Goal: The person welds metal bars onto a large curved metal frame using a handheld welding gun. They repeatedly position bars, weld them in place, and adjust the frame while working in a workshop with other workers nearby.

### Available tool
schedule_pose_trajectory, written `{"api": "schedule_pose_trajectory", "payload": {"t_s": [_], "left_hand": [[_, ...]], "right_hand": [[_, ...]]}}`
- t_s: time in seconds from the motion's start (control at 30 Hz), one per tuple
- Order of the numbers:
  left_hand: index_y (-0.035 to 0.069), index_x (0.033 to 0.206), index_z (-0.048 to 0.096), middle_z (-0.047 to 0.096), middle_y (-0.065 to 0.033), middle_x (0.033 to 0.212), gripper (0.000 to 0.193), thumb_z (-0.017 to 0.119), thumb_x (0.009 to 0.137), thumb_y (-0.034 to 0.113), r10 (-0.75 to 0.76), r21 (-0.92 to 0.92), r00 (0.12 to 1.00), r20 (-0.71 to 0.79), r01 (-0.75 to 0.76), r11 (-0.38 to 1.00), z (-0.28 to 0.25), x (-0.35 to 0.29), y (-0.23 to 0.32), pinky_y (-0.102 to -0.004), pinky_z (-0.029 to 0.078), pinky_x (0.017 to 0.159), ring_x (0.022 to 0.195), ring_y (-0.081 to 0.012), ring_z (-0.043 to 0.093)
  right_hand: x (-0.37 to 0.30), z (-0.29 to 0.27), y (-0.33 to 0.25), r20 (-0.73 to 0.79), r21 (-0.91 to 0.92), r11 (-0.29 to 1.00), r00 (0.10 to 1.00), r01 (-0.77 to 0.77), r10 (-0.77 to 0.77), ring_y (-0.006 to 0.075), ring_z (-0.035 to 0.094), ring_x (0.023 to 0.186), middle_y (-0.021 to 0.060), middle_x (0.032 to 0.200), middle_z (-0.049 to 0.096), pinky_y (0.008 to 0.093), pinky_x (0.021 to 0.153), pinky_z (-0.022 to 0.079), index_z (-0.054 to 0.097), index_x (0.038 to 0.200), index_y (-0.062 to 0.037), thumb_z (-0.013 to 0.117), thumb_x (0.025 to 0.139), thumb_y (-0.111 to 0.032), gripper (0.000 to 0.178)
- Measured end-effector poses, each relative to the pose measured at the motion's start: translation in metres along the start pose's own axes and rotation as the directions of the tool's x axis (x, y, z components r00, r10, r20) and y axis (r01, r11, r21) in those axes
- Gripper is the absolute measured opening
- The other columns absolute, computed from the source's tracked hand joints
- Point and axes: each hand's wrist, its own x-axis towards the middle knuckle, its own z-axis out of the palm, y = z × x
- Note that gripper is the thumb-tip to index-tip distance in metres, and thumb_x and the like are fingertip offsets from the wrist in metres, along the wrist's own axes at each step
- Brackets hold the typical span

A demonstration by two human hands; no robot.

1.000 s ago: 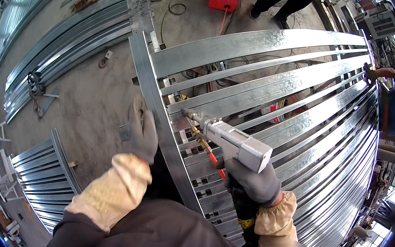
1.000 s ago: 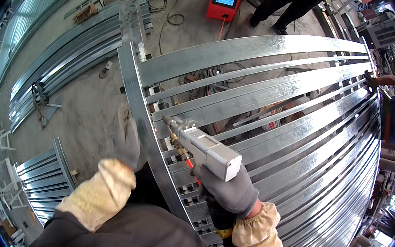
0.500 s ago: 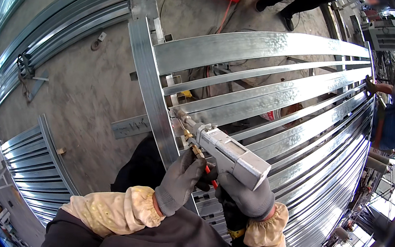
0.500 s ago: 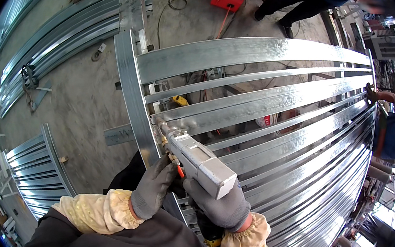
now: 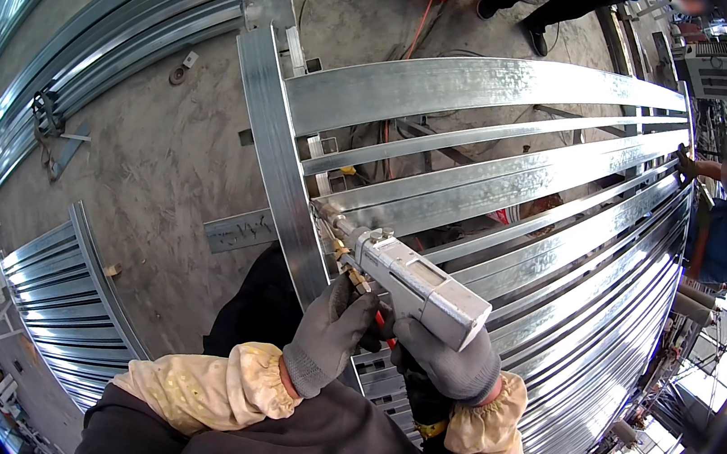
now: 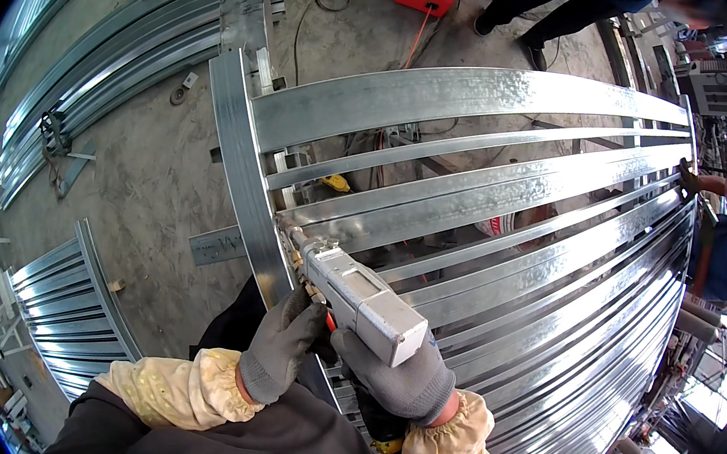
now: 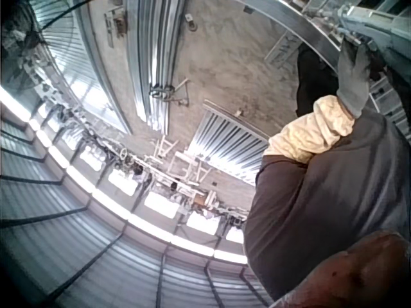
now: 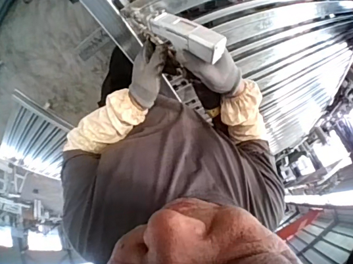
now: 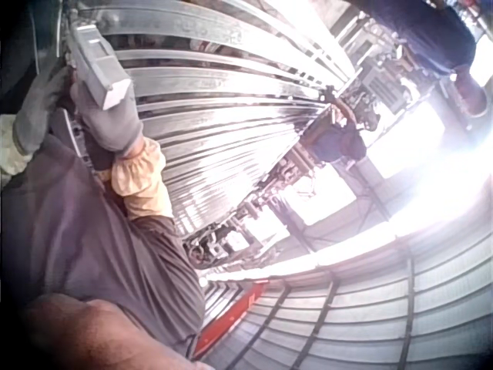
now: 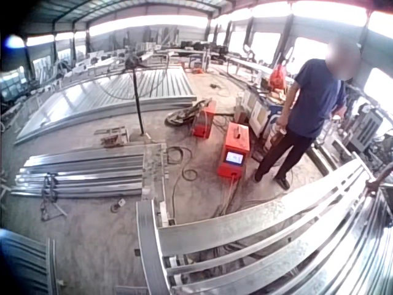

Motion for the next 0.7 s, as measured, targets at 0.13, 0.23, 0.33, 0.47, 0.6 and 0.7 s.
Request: {"api": "schedule_pose_trajectory", "payload": {"t_s": [0.13, 0.23, 0.33, 0.47, 0.6, 0.7], "left_hand": [[-0.001, 0.124, 0.05, 0.06, -0.0054, 0.09, 0.032, 0.05, 0.105, 0.025, 0.016, 0.129, 1.0, 0.025, -0.019, 0.991, -0.006, 0.001, -0.002, -0.0313, 0.058, 0.061, 0.07, -0.0155, 0.063], [-0.001, 0.123, 0.05, 0.058, -0.0039, 0.088, 0.031, 0.05, 0.105, 0.026, 0.032, 0.145, 0.999, 0.02, -0.034, 0.989, -0.003, 0.001, 0.0, -0.0315, 0.059, 0.062, 0.069, -0.0146, 0.062], [0.0, 0.123, 0.05, 0.055, -0.0012, 0.083, 0.031, 0.05, 0.105, 0.026, 0.056, 0.178, 0.998, 0.023, -0.059, 0.982, 0.0, 0.002, 0.002, -0.0314, 0.059, 0.062, 0.068, -0.0133, 0.061], [-0.002, 0.126, 0.05, 0.055, 0.0008, 0.091, 0.029, 0.052, 0.105, 0.018, 0.063, 0.118, 0.997, 0.04, -0.067, 0.991, -0.001, 0.002, 0.0, -0.0234, 0.048, 0.067, 0.074, -0.0063, 0.051], [-0.003, 0.127, 0.051, 0.058, 0.0006, 0.099, 0.029, 0.053, 0.105, 0.015, 0.059, 0.097, 0.998, 0.025, -0.061, 0.993, 0.005, 0.0, 0.004, -0.02, 0.044, 0.072, 0.08, -0.0032, 0.049], [-0.001, 0.125, 0.05, 0.059, -0.0029, 0.095, 0.032, 0.052, 0.105, 0.023, 0.055, 0.141, 0.998, 0.04, -0.06, 0.988, 0.002, 0.0, 0.003, -0.0268, 0.054, 0.066, 0.075, -0.01, 0.057]], "right_hand": [[0.003, 0.0, 0.007, -0.015, -0.01, 0.992, 0.992, 0.126, -0.126, 0.016, 0.064, 0.081, 0.0089, 0.096, 0.068, 0.0317, 0.071, 0.053, 0.058, 0.129, 0.0018, 0.067, 0.094, -0.015, 0.04], [0.003, -0.006, 0.005, 0.028, 0.038, 0.999, 1.0, 0.003, -0.004, 0.0101, 0.063, 0.071, 0.0059, 0.093, 0.068, 0.0263, 0.06, 0.052, 0.053, 0.136, 0.0037, 0.064, 0.092, -0.012, 0.049], [0.005, -0.008, 0.011, 0.025, 0.046, 0.998, 0.999, -0.04, 0.039, 0.0107, 0.063, 0.069, 0.0057, 0.091, 0.069, 0.0266, 0.06, 0.052, 0.054, 0.134, 0.0035, 0.064, 0.092, -0.013, 0.046], [0.004, -0.007, 0.015, 0.008, 0.049, 0.999, 1.0, -0.001, 0.001, 0.0105, 0.063, 0.067, 0.0054, 0.088, 0.069, 0.0262, 0.058, 0.052, 0.054, 0.134, 0.0028, 0.064, 0.094, -0.014, 0.045], [0.004, -0.007, 0.016, 0.017, 0.044, 0.999, 1.0, 0.019, -0.02, 0.0101, 0.063, 0.066, 0.0052, 0.088, 0.069, 0.0261, 0.057, 0.051, 0.053, 0.135, 0.0019, 0.065, 0.095, -0.015, 0.045], [0.003, -0.01, 0.023, 0.051, -0.026, 0.994, 0.993, 0.106, -0.104, 0.01, 0.063, 0.067, 0.0051, 0.088, 0.069, 0.0261, 0.058, 0.052, 0.053, 0.135, 0.0016, 0.065, 0.095, -0.015, 0.045]]}}
